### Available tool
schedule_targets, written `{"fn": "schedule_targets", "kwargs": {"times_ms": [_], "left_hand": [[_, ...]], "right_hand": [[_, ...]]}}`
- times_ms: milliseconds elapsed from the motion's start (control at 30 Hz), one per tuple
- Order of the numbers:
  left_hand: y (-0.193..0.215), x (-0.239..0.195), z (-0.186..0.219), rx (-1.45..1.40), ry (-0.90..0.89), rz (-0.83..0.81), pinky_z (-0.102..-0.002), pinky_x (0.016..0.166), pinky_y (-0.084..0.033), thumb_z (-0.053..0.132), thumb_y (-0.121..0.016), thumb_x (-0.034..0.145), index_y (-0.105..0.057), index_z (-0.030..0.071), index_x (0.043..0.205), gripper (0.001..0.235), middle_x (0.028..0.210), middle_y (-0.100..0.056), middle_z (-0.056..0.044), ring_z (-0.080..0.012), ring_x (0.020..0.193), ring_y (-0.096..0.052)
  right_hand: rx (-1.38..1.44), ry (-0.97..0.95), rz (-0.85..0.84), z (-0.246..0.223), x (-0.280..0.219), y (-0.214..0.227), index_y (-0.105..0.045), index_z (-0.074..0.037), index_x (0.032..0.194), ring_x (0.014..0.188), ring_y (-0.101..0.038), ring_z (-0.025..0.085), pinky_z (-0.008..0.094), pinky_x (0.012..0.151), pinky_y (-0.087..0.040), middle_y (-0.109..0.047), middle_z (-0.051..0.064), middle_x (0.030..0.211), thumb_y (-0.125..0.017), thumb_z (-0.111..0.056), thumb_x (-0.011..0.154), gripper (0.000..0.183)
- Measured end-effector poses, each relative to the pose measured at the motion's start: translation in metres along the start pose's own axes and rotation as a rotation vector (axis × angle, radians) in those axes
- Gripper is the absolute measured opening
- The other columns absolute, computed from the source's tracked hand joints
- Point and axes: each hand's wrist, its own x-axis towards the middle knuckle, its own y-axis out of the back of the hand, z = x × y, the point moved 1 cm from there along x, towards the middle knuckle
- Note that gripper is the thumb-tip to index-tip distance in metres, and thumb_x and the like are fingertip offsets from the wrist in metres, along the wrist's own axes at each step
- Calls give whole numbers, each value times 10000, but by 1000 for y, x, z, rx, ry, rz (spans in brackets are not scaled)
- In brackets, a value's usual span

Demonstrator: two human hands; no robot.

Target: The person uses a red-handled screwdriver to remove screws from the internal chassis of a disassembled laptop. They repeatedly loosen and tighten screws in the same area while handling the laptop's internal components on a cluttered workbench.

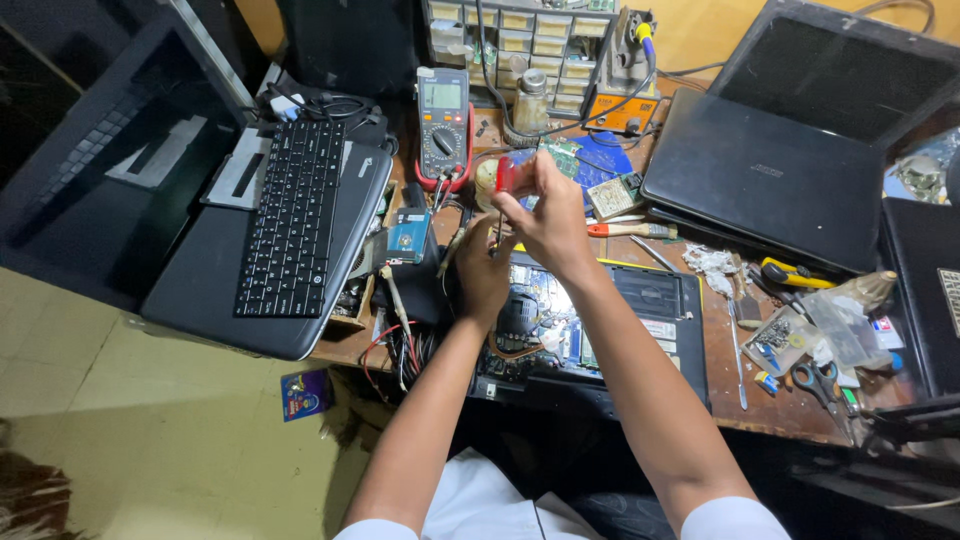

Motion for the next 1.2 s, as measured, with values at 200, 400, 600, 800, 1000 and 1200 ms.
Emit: {"fn": "schedule_targets", "kwargs": {"times_ms": [200, 400, 600, 800, 1000, 1200], "left_hand": [[-1, -8, -20, 25, -48, 7, -440, 693, -578, 8, -713, 995, -781, 107, 887, 162, 824, -721, -80, -384, 807, -739], [-19, -22, -58, 69, -34, -13, -421, 766, -592, -42, -623, 1009, -768, 73, 904, 213, 836, -726, -129, -398, 841, -746], [-4, -6, -5, -31, -39, 16, -479, 747, -579, -63, -668, 929, -765, 56, 1011, 174, 825, -706, -204, -492, 840, -708], [-13, -20, -47, 27, -16, 37, -474, 719, -552, -44, -583, 984, -721, 33, 850, 207, 761, -688, -219, -494, 812, -695], [-12, -11, -27, 80, 11, 84, -436, 688, -565, 32, -606, 1047, -787, 46, 857, 263, 729, -731, -176, -422, 737, -732], [-49, -34, -100, -630, 323, 146, -274, 812, -420, 91, -587, 1001, -675, 155, 674, 345, 659, -614, 79, -70, 729, -477]], "right_hand": [[-25, 95, -32, 0, 4, -7, -629, -2, 1120, 880, -752, 368, 492, 803, -600, -695, 189, 913, -954, -226, 922, 442], [97, 43, -170, -34, -2, -3, -594, -127, 1472, 1137, -783, 375, 528, 984, -618, -797, 159, 1161, -638, 65, 1026, 488], [-43, 42, 43, -4, -3, -16, -638, -63, 1042, 920, -831, 380, 439, 759, -687, -807, 161, 906, -840, -36, 958, 220], [-175, 146, 103, 12, -2, -26, -616, -111, 967, 807, -793, 300, 370, 679, -655, -719, 101, 835, -948, -256, 909, 367], [-160, 67, -52, -3, -11, -22, -580, -89, 1229, 935, -757, 483, 558, 714, -603, -753, 179, 973, -697, -11, 1015, 257], [-247, -12, 62, 0, -10, -36, -507, -98, 1069, 849, -757, 474, 558, 760, -569, -733, 179, 874, -788, 24, 951, 328]]}}
